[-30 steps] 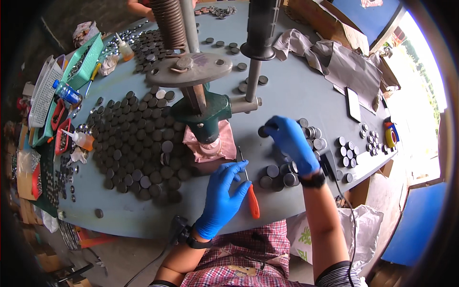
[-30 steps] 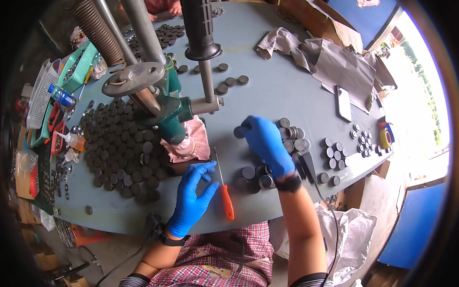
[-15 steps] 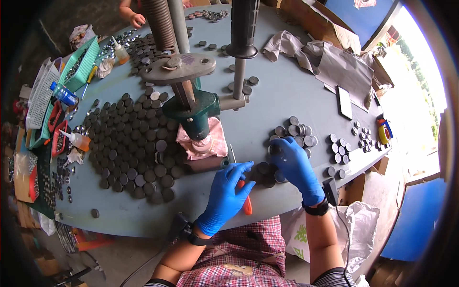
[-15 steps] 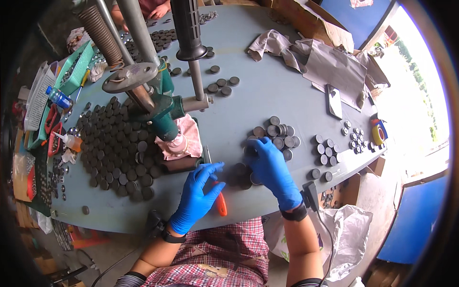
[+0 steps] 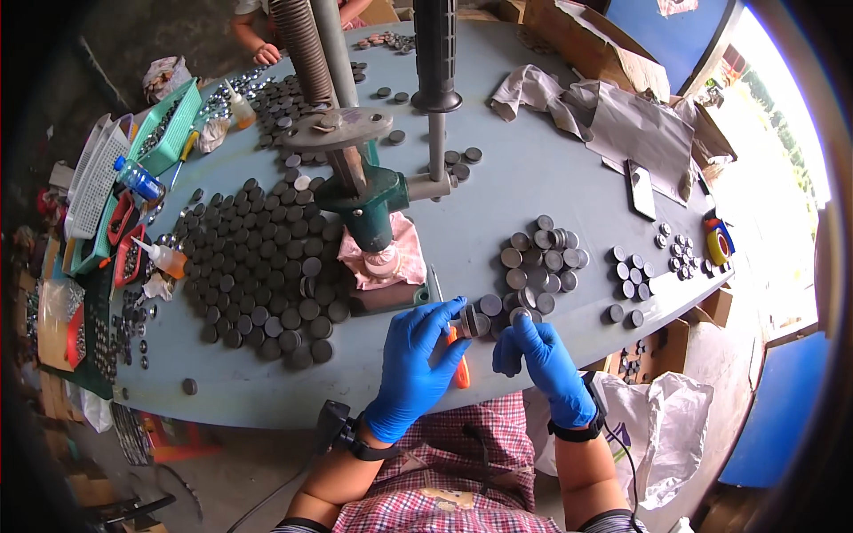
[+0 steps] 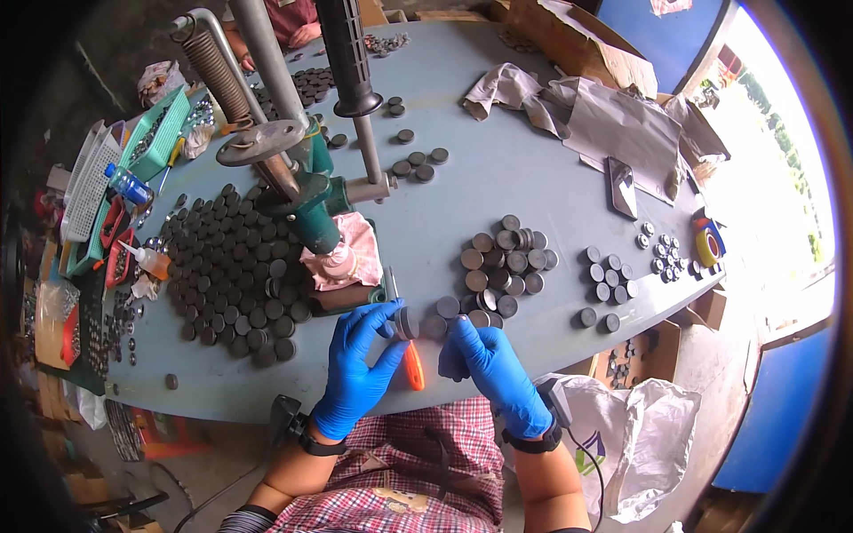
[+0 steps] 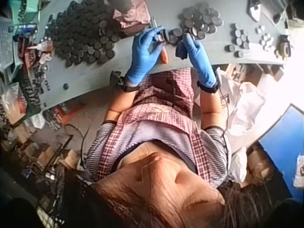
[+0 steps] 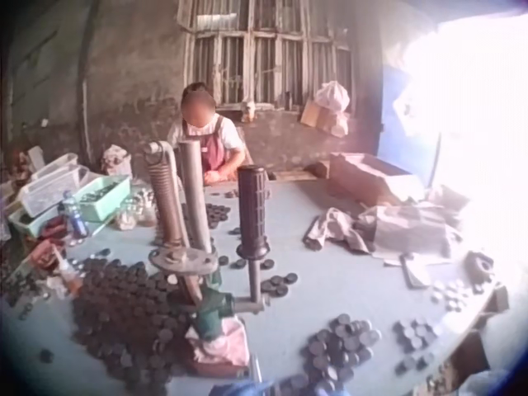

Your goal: Using a manual press to assemble small circular plastic or rubber components at a workstation.

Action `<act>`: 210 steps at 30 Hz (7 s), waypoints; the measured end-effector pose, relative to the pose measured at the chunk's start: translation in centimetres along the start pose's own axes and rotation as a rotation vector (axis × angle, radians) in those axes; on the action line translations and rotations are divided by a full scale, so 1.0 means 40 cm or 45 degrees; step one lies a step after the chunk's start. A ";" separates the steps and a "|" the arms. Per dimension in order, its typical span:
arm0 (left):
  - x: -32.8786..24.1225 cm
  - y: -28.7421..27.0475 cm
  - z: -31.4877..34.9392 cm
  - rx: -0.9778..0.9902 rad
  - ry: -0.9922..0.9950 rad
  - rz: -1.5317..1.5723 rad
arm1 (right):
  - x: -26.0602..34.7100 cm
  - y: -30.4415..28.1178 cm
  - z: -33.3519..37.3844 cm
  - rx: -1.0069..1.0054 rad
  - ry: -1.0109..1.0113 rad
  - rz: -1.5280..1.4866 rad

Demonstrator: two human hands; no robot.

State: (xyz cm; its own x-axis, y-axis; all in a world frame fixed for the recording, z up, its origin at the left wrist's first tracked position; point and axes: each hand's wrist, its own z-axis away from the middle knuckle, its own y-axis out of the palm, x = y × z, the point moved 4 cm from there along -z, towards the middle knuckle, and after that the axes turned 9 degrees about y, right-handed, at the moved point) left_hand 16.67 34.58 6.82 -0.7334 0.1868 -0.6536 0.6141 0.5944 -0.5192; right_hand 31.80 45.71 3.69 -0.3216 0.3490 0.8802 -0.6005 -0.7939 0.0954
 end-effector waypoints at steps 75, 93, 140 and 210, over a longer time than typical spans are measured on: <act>0.094 0.046 0.031 0.090 -0.179 -0.026 | 0.134 -0.068 -0.348 -0.772 -0.505 1.384; 0.051 0.027 0.052 0.064 -0.144 0.045 | 0.035 0.022 -0.123 -0.546 -0.548 1.934; -0.075 -0.058 0.032 0.107 0.016 0.083 | 0.000 0.134 0.065 0.071 -0.061 -0.800; 0.285 -0.063 -0.011 -0.541 -0.022 -0.464 | 0.559 0.117 -0.163 -0.379 -1.246 0.066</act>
State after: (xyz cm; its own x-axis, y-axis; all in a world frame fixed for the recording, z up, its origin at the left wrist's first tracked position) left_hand 6.65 35.55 0.92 -0.8693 -0.1005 -0.4840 0.1476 0.8817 -0.4481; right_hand 17.01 53.04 20.80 0.3064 -0.3471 0.8864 -0.8030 -0.5943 0.0448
